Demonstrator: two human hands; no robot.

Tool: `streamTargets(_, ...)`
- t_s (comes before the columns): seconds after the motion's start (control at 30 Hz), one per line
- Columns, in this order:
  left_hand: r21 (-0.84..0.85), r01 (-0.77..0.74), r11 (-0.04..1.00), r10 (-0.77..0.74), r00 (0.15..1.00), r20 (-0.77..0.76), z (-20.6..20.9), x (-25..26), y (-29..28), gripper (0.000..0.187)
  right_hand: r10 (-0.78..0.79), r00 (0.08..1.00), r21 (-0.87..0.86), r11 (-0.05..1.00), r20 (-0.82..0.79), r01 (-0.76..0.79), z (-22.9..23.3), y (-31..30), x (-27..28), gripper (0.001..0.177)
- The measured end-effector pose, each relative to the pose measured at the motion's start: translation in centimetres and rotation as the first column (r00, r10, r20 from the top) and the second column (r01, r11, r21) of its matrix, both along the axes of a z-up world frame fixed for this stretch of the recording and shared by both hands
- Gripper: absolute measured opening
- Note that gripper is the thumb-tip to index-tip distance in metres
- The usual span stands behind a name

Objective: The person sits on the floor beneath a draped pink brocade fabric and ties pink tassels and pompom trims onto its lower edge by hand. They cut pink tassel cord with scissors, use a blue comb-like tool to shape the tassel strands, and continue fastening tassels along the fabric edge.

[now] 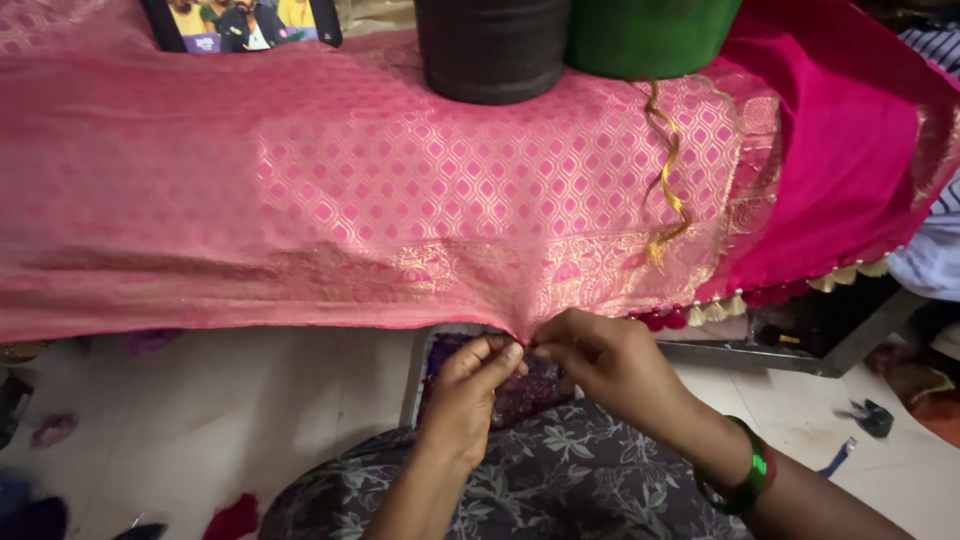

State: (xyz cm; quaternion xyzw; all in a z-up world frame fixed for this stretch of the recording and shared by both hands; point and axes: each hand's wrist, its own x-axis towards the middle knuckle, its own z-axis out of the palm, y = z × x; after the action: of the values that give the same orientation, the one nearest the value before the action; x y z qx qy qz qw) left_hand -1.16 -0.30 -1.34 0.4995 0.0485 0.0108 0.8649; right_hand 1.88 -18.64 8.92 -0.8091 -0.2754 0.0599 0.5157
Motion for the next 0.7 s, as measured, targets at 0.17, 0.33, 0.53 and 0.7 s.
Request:
streamTargets(0.17,-0.031,0.001,1.0,0.0,1.0,0.017,-0.7,0.2,0.2,0.012,-0.05,0.997,-0.118,0.992,-0.061,0.042,-6.9,-1.0,1.5,0.023)
streamTargets(0.33,-0.02,0.014,1.0,-0.013,1.0,0.013,-0.4,0.0,0.0,0.013,0.098,0.826,0.331,0.937,-0.556,0.111,-8.6,0.6,1.3,0.027)
streamTargets(0.53,-0.031,0.005,1.0,-0.004,0.999,0.039,0.3,-0.4,-0.5,0.014,0.29,0.796,0.652,0.74,-0.531,0.165,-8.6,2.0,1.9,0.021)
streamTargets(0.7,0.239,-0.177,0.955,0.19,0.981,-0.032,0.9,0.0,-0.8,0.013,0.184,0.797,0.663,0.676,-0.576,0.323,-6.7,4.0,1.4,0.019)
